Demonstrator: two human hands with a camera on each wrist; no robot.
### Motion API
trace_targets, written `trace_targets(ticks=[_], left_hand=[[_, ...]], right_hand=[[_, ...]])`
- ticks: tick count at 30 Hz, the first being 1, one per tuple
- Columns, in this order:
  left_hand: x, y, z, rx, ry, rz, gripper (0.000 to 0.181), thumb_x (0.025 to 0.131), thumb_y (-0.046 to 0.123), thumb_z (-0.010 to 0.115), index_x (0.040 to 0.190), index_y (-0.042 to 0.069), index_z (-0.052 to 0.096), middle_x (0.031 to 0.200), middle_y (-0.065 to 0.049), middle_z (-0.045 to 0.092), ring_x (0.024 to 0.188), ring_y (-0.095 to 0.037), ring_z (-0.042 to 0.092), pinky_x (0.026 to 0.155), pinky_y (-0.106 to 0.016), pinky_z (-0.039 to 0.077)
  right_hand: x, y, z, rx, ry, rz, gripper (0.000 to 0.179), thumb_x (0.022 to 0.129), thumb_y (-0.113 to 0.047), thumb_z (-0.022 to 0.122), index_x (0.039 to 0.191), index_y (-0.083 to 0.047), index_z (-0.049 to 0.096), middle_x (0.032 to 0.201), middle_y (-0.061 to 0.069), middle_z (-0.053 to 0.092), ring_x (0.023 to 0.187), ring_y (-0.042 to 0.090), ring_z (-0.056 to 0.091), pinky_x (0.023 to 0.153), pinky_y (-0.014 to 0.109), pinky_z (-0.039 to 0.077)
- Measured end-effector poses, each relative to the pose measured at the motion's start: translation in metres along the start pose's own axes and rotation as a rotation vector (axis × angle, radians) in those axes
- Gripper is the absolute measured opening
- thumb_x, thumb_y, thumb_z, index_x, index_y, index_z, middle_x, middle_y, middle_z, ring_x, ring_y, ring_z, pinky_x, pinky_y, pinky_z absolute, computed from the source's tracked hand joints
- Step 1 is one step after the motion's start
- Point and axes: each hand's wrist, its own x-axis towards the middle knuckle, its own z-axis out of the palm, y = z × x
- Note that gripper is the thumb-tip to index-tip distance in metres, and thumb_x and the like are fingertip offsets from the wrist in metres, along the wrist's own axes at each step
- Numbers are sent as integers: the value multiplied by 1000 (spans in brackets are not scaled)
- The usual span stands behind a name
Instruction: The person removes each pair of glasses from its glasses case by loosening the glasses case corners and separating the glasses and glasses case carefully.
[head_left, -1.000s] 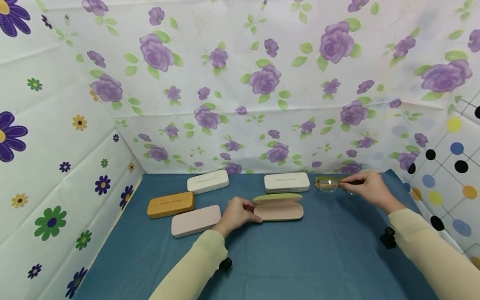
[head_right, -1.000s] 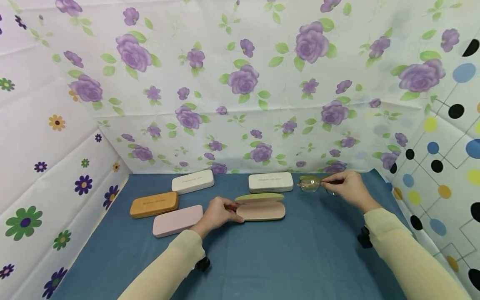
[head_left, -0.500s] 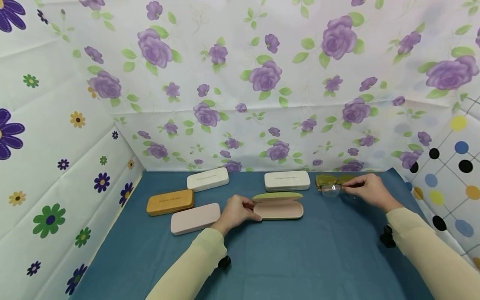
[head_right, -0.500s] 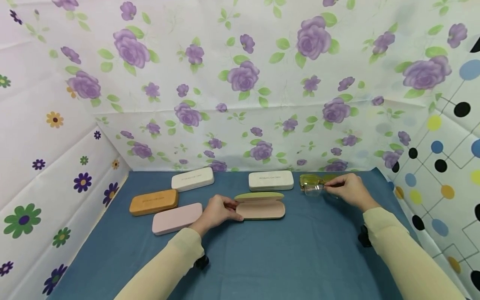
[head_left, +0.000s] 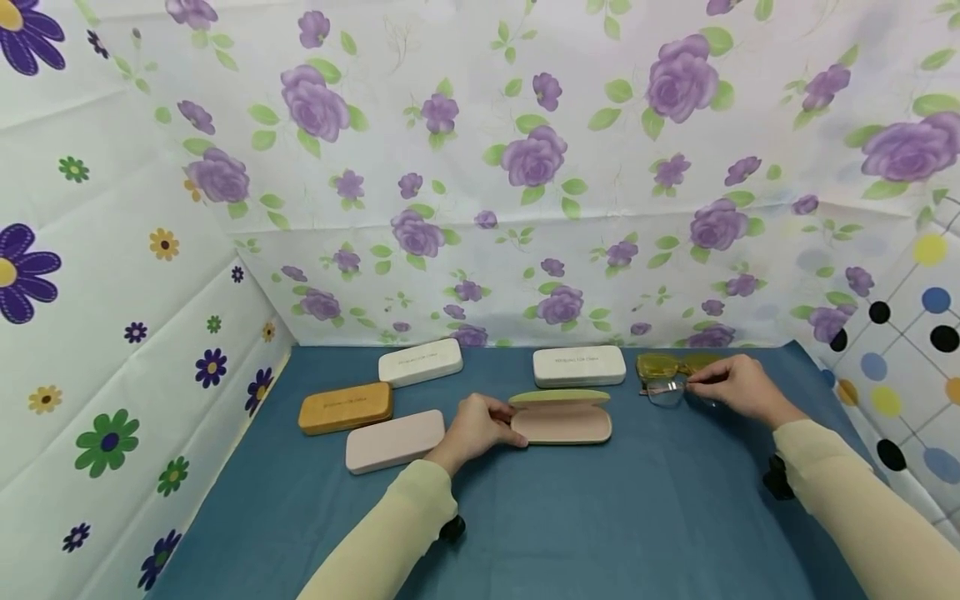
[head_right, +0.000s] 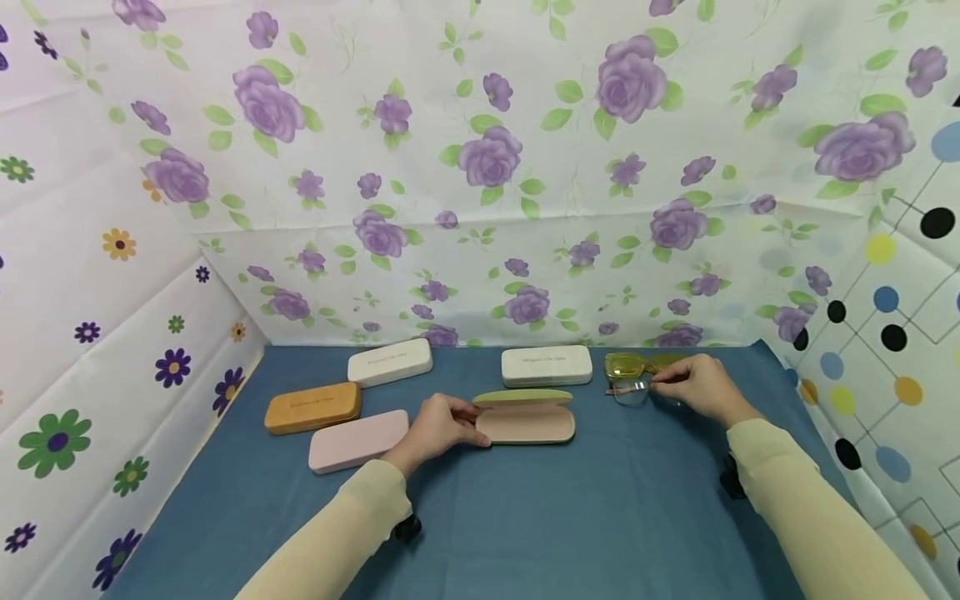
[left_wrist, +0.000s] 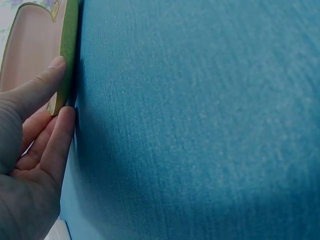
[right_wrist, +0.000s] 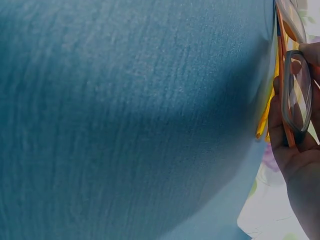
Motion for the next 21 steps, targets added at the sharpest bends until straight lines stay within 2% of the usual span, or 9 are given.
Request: trace_targets(ticks=[13,21], left_hand=[[0,-3,2,25,12,-6,42,61,30,88,98,16,74,91,2,71,78,-9,62,63,-26,53],[2,-4,3,20,13,15,44,61,29,88,100,15,74,91,1,71,76,-8,63,63,-26,54]], right_hand=[[4,11,6,-10,2,-12,29,81,-45,69,98,-22,75,104,9,71,81,13,66,64,30,55],[4,10,4,-40,4,-34,22,84,-38,68,98,-22,75,103,9,71,81,14,66,62,26,54]])
